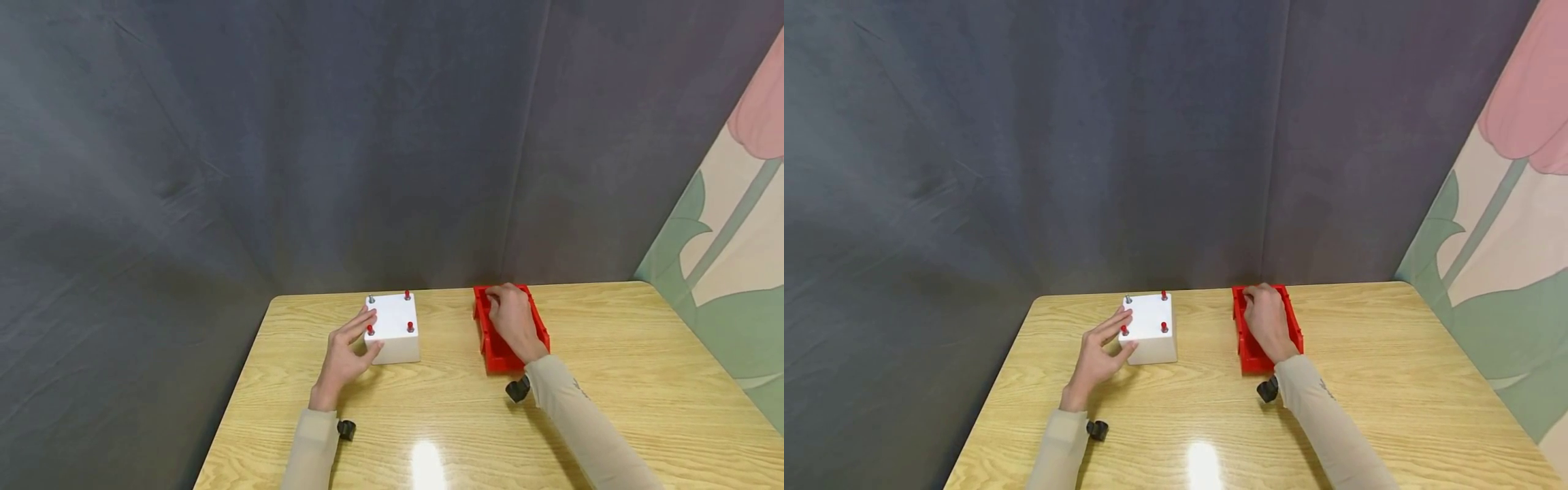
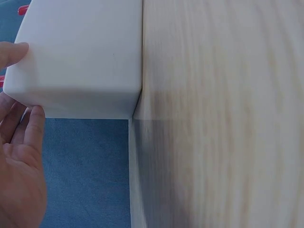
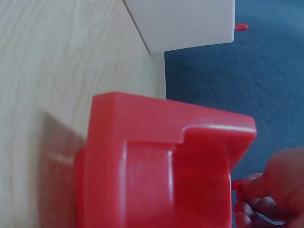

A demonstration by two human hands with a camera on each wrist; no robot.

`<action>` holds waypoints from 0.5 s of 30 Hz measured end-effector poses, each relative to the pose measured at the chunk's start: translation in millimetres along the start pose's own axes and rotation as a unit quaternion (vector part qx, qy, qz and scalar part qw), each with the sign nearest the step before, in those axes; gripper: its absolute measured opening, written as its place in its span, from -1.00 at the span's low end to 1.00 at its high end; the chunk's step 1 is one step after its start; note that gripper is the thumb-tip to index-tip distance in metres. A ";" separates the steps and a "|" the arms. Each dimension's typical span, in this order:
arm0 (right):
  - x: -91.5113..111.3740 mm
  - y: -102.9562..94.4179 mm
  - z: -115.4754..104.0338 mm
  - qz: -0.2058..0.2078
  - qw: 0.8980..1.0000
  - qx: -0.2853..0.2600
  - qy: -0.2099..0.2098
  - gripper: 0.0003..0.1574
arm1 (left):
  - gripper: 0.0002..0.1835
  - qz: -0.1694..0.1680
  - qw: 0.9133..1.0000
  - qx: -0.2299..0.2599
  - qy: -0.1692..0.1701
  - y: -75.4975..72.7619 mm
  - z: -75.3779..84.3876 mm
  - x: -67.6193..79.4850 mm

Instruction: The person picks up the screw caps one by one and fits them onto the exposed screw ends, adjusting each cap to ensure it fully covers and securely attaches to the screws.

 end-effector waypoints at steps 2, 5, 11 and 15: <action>-1.2 -0.5 -1.9 0.003 1.000 0.000 -0.006 -0.73 | -0.43 -0.002 1.000 0.002 -0.003 0.2 0.7 -0.2; -3.0 -1.1 -4.4 0.008 1.000 0.002 -0.015 -0.75 | -0.43 -0.002 1.000 0.002 -0.004 0.6 0.1 -0.5; -4.7 -1.4 -8.7 0.009 1.000 -0.003 -0.017 -0.74 | -0.43 -0.001 1.000 -0.002 -0.004 0.6 -0.4 -0.7; -5.0 -2.0 -11.9 0.013 1.000 -0.010 -0.021 -0.74 | -0.43 -0.001 1.000 -0.002 -0.003 0.6 -0.9 -0.5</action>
Point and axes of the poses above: each hand's wrist, its own x-axis away from the middle knuckle, its own y-axis out of the palm, z = x × y, the point moved 10 cm from there along -x, towards the middle knuckle, and after that the axes turned 7 degrees about -y, right-handed, at the moved point
